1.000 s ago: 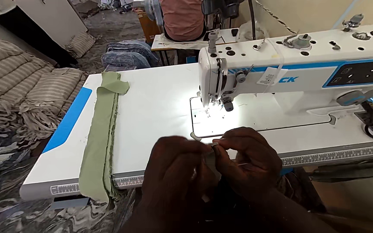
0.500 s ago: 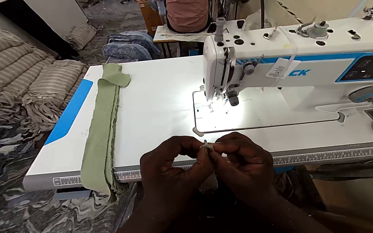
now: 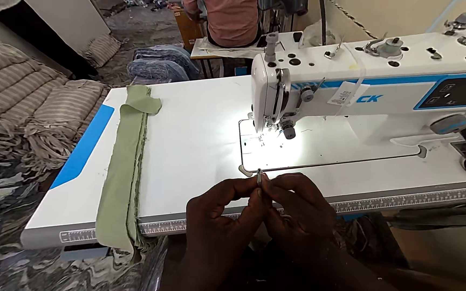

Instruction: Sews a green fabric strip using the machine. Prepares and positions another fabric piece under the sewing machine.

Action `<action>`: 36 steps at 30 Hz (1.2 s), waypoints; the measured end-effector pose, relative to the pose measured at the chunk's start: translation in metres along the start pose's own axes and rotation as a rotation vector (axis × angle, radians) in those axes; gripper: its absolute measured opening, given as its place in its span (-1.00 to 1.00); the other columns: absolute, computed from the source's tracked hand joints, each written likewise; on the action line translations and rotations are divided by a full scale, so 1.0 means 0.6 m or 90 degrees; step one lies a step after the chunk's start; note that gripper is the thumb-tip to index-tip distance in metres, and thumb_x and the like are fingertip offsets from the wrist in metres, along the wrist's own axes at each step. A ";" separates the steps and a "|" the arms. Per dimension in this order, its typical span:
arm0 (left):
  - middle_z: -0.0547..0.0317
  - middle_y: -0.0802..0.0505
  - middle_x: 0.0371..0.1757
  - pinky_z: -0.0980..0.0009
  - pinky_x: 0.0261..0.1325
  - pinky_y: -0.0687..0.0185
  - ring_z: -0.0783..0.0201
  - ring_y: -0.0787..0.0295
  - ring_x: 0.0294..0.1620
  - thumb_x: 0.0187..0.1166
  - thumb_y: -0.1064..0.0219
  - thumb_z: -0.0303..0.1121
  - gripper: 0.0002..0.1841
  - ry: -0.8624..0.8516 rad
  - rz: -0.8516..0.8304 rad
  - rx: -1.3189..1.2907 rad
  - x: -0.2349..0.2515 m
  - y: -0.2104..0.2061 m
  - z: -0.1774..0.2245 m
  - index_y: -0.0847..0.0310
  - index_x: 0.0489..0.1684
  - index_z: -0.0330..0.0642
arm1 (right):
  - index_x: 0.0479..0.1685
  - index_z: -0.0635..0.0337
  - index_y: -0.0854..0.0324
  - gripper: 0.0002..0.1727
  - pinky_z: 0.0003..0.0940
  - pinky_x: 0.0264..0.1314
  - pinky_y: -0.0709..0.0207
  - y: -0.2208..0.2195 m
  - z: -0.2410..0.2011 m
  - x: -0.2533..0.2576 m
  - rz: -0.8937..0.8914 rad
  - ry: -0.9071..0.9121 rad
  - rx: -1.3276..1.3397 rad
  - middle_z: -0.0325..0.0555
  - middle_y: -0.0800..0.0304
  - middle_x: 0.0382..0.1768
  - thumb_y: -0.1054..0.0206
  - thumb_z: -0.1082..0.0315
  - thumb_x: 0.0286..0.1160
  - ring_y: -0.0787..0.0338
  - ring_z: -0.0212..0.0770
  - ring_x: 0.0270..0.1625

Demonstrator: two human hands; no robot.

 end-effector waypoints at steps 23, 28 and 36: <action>0.17 -0.78 -0.48 0.04 -0.27 -0.74 0.17 -0.78 -0.45 0.63 -0.31 -0.09 -0.74 0.338 -0.393 0.373 0.152 -0.112 -0.185 -0.69 -0.10 -0.10 | 0.17 -0.12 -0.83 -0.64 -0.01 -0.08 -0.52 0.005 0.145 -0.043 -0.308 -0.223 -0.473 -0.13 -0.70 0.04 -0.30 0.31 0.43 -0.65 0.05 0.10; 0.23 -0.70 -0.42 0.07 -0.42 -0.66 0.15 -0.69 -0.45 0.53 -0.42 0.15 -0.46 0.063 -0.279 0.499 0.093 -0.066 -0.172 -0.61 0.23 -0.08 | 0.01 -0.32 -0.88 -0.64 0.03 0.09 -0.48 0.031 0.253 0.030 -0.453 0.008 -0.319 -0.31 -0.78 0.04 -0.18 0.34 0.60 -0.62 0.02 0.26; 0.21 -0.71 0.19 0.15 -0.09 -0.40 0.10 -0.54 0.03 0.64 0.01 0.39 -0.25 -0.127 -0.311 0.571 0.041 -0.084 -0.180 -0.63 0.52 0.05 | 0.07 -0.22 -0.88 -0.62 -0.07 0.14 -0.49 0.037 0.265 0.039 -0.460 0.024 -0.262 -0.25 -0.79 0.01 -0.17 0.37 0.53 -0.65 -0.07 0.19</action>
Point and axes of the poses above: each hand's wrist, its own x-axis towards the middle knuckle, its own y-axis out of the back of the hand, z = x × y, the point moved 2 cm from there along x, towards the middle knuckle
